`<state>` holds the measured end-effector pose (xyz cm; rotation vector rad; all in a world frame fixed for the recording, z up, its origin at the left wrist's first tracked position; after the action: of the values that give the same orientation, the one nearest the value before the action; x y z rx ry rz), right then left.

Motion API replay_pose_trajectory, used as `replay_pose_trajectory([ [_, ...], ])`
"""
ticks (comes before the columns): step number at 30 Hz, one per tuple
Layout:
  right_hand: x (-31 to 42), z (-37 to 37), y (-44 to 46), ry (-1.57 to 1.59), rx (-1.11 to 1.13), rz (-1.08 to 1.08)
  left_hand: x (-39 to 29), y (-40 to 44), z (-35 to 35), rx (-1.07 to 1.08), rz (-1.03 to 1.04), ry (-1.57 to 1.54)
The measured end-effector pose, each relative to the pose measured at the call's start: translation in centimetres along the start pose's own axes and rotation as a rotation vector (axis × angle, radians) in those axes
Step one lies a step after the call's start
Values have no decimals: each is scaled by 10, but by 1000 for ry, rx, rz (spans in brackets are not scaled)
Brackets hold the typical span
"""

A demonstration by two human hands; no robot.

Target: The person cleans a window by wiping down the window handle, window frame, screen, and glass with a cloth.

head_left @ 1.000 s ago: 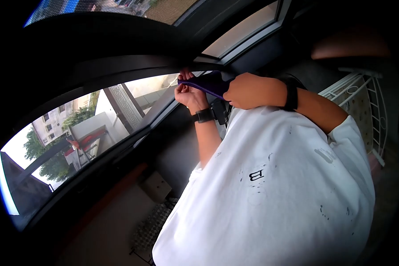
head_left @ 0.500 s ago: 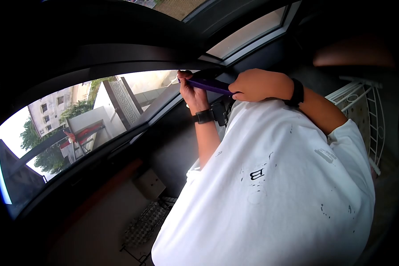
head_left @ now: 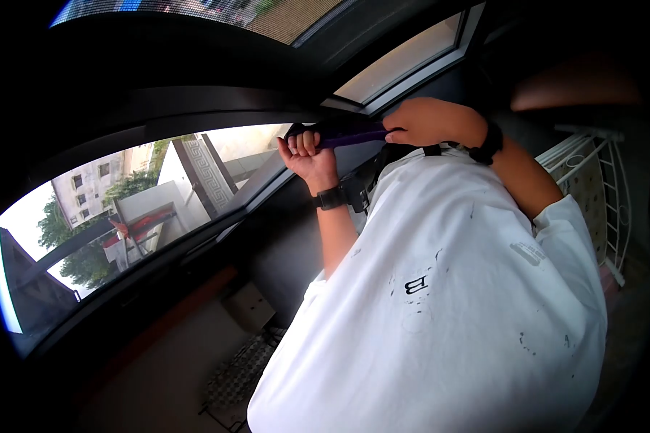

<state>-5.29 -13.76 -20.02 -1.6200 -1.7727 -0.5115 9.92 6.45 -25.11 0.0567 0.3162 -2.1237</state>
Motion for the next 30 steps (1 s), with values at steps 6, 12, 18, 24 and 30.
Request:
replay_pose_trajectory([
  [6, 2, -11, 2, 289, 176, 243, 4, -3, 13, -68, 67, 50],
  [12, 0, 2, 16, 319, 121, 88, 7, -11, 58, 254, 102, 454],
  [18, 0, 16, 33, 252, 95, 28, 26, -26, 104, 478, 133, 760],
  [24, 13, 2, 38, 355, -22, 50, 12, 25, 110, 583, 400, 953],
  [30, 17, -5, 38, 449, -92, 45, 15, 44, 117, 646, 471, 1162],
])
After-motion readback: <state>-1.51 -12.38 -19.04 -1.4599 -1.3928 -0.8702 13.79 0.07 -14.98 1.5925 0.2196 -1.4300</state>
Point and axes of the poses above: each hand's wrist, its own y-axis towards the middle knuckle, its own z-axis out of the palm, x = y × z, the point moved 1 cm from there along y, towards the middle knuckle, and after that the axes turned 3 degrees about -y, right-handed, at the moved point
